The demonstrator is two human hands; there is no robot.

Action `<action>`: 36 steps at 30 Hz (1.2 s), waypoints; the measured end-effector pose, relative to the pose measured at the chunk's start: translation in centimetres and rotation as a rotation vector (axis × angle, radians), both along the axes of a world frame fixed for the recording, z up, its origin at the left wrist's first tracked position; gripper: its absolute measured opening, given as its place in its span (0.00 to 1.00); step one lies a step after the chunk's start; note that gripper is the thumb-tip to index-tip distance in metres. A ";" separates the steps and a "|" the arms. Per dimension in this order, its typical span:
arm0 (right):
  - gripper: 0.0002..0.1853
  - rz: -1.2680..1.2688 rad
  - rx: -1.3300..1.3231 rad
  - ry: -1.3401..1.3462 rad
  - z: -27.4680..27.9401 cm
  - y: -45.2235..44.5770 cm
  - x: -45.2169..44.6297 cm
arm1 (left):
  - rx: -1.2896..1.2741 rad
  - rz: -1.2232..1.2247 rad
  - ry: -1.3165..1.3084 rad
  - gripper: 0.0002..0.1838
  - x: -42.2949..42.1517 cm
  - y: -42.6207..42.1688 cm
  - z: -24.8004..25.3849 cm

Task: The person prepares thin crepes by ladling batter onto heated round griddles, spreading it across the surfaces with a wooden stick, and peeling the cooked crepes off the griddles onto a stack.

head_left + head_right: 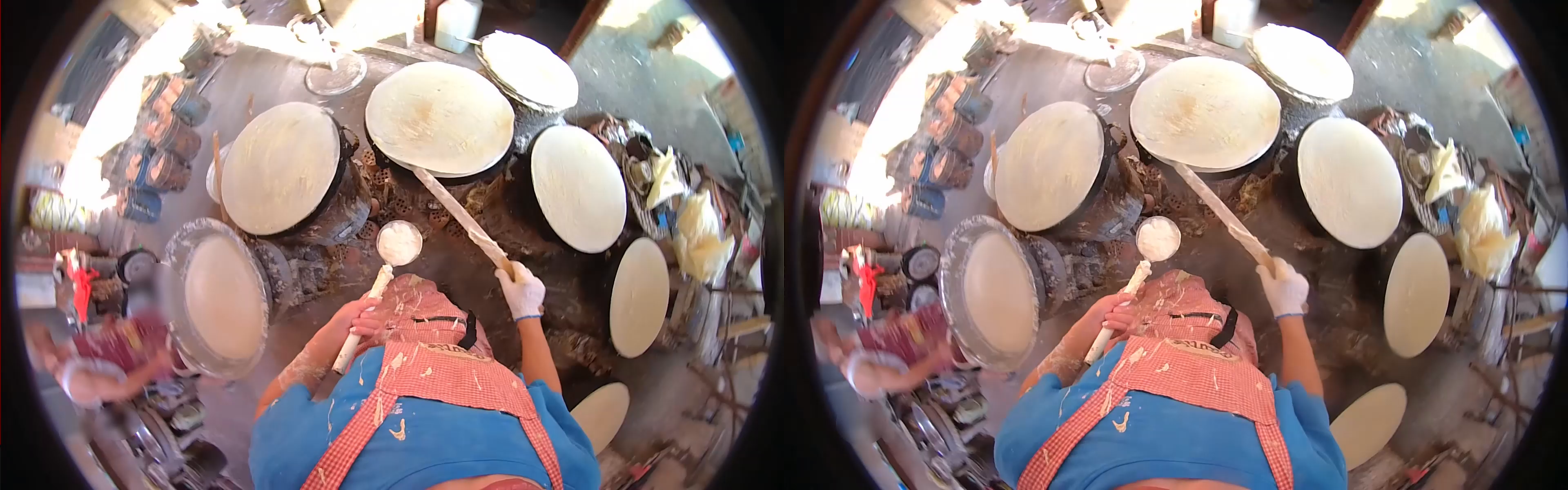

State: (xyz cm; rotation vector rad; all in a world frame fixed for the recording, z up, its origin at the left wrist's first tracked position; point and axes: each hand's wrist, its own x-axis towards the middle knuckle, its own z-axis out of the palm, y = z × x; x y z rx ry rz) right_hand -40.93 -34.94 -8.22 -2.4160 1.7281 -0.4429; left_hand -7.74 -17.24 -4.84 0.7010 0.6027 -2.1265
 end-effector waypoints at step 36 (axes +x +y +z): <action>0.12 0.603 -0.098 -0.027 21.2 -42.2 22.7 | 0.033 0.316 0.023 0.19 -0.8 -8.9 3.9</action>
